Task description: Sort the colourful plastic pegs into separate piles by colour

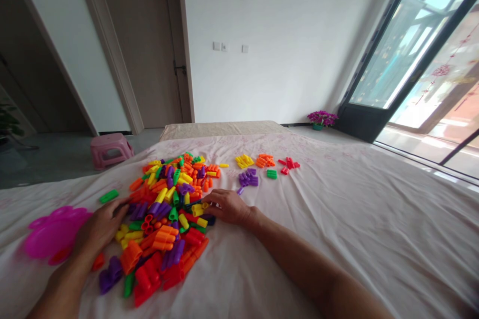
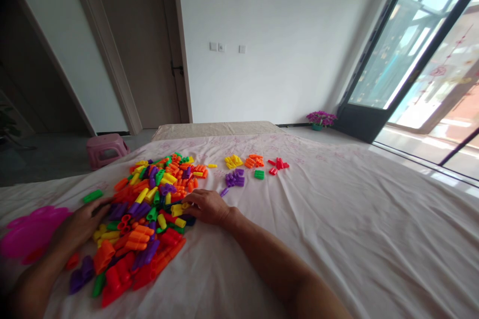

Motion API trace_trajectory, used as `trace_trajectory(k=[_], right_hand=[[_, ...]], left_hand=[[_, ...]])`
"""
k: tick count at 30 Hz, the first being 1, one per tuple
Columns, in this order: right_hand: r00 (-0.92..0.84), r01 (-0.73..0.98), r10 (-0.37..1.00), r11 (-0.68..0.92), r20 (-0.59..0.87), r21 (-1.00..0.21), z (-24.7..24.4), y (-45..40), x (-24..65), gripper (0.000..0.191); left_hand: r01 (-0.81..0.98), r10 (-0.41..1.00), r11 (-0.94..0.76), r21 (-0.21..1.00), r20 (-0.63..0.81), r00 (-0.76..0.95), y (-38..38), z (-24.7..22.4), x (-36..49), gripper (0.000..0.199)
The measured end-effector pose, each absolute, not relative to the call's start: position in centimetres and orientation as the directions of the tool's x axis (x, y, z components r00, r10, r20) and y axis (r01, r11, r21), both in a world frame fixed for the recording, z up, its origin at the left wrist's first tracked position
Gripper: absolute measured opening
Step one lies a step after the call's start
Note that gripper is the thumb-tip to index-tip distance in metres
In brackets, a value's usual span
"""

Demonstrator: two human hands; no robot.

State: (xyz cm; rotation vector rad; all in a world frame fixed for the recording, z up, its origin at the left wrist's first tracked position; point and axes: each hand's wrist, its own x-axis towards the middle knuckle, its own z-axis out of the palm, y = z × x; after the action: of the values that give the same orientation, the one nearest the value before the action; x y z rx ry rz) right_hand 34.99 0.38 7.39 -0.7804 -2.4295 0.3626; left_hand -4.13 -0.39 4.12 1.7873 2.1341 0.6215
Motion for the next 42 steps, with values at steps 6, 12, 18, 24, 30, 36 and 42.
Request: trace_trajectory(k=[6,12,18,24,30,36,42], right_hand=[[-0.728,0.424,0.558,0.823,0.398,-0.378,7.9,0.3,34.9,0.031],[-0.734,0.467,0.575,0.814,0.362,-0.346,8.7,-0.5,34.2,0.025],[-0.736,0.485,0.571,0.82,0.364,-0.304,8.9,-0.9,33.9,0.022],[-0.756,0.49,0.559,0.829,0.34,-0.272,9.2,-1.1,33.8,0.028],[-0.743,0.51,0.584,0.811,0.327,-0.287,9.4,-1.6,33.4,0.026],[-0.711,0.513,0.602,0.798,0.363,-0.318,8.6,-1.3,33.3,0.015],[-0.382,0.583,0.763,0.637,0.522,-0.504,7.9,1.8,35.3,0.018]], left_hand=[[0.867,0.98,0.119,0.484,0.083,-0.181,-0.5,4.1,-4.1,0.052],[0.874,0.979,0.115,0.472,0.097,-0.181,-0.4,4.0,-4.2,0.052],[0.87,0.978,0.117,0.479,0.099,-0.186,-0.3,4.0,-4.2,0.052],[0.871,0.978,0.132,0.474,0.08,-0.192,-0.4,4.3,-3.9,0.054],[0.871,0.978,0.124,0.475,0.09,-0.188,-0.3,4.3,-4.0,0.053],[0.862,0.98,0.106,0.495,0.095,-0.175,0.0,3.7,-4.4,0.053],[0.867,0.977,0.122,0.484,0.093,-0.19,-0.2,3.9,-4.3,0.053]])
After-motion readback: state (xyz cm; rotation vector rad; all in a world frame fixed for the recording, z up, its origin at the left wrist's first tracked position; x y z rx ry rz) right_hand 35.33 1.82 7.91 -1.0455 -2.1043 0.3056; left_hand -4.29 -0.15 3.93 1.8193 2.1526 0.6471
